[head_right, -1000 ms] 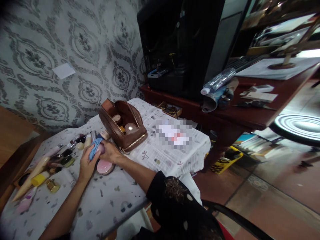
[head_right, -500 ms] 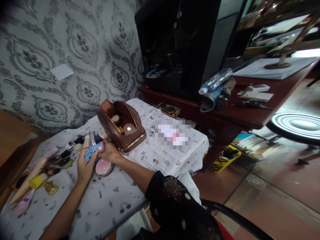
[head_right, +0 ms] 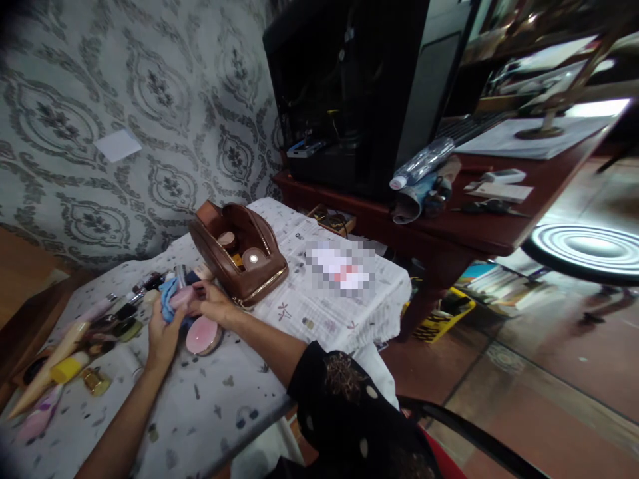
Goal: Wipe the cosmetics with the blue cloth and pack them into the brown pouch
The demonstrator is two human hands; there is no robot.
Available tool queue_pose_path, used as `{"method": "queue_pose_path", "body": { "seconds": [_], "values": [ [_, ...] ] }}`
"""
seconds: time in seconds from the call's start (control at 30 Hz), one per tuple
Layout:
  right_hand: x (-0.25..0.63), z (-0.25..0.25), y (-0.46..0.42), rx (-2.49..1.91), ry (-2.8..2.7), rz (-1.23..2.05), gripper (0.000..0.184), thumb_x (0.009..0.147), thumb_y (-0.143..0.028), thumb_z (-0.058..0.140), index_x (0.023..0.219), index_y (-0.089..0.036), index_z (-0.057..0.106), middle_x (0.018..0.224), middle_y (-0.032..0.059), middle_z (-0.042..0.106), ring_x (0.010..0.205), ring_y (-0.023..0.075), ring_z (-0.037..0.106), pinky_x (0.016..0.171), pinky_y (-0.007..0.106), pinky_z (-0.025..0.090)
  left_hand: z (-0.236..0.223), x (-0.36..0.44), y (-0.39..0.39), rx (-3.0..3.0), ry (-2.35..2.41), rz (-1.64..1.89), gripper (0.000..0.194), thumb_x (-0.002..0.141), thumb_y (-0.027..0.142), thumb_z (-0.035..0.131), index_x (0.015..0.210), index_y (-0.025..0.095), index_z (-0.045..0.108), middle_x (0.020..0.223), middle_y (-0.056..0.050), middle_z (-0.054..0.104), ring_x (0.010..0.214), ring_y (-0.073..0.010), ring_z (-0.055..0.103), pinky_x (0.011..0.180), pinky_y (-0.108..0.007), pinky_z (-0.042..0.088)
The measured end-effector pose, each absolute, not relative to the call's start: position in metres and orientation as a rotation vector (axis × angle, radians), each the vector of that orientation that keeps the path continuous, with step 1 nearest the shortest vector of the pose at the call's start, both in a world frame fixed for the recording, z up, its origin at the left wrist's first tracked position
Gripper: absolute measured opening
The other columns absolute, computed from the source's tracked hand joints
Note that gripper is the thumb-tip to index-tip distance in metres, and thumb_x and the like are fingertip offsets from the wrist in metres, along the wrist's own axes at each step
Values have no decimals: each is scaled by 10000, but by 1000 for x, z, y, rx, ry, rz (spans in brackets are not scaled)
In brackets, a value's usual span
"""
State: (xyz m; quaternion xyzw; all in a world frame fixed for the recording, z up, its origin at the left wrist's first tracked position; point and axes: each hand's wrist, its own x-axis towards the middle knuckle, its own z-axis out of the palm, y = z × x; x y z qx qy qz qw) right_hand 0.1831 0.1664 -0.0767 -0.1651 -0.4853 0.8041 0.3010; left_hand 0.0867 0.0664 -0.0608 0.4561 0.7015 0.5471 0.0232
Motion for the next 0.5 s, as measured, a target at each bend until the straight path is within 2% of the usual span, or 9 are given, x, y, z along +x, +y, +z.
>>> {"method": "queue_pose_path", "body": {
  "seconds": [0.17, 0.27, 0.4, 0.5],
  "values": [
    [189, -68, 168, -584, -1292, 2129, 476, 713, -129, 690, 1174, -191, 588, 1057, 24, 568, 634, 98, 606, 594, 270, 570, -58, 87, 64, 1333, 2217, 1663, 529, 781, 532, 672, 1176, 182, 635, 947, -28, 674, 852, -190, 618, 818, -294, 517],
    [193, -61, 169, -605, -1335, 2122, 464, 738, -136, 690, 1192, -177, 606, 927, 1, 605, 570, 83, 562, 540, 224, 504, -58, 85, 64, 1349, 2219, 1699, 472, 784, 536, 650, 1097, 183, 645, 888, -7, 641, 809, -172, 581, 773, -273, 499],
    [198, -54, 168, -615, -1417, 2137, 315, 765, -136, 698, 1072, -149, 629, 700, -49, 564, 518, 60, 490, 511, 177, 431, -59, 80, 63, 1298, 2224, 1789, 435, 785, 557, 632, 994, 176, 631, 834, 12, 593, 759, -150, 535, 710, -247, 459],
    [200, -54, 167, -607, -1432, 2100, 323, 721, -163, 766, 998, -159, 599, 742, -59, 549, 522, 48, 473, 497, 176, 413, -59, 78, 63, 1280, 2264, 1803, 438, 765, 577, 641, 938, 175, 628, 760, 33, 542, 697, -135, 494, 662, -238, 434]
  ]
}}
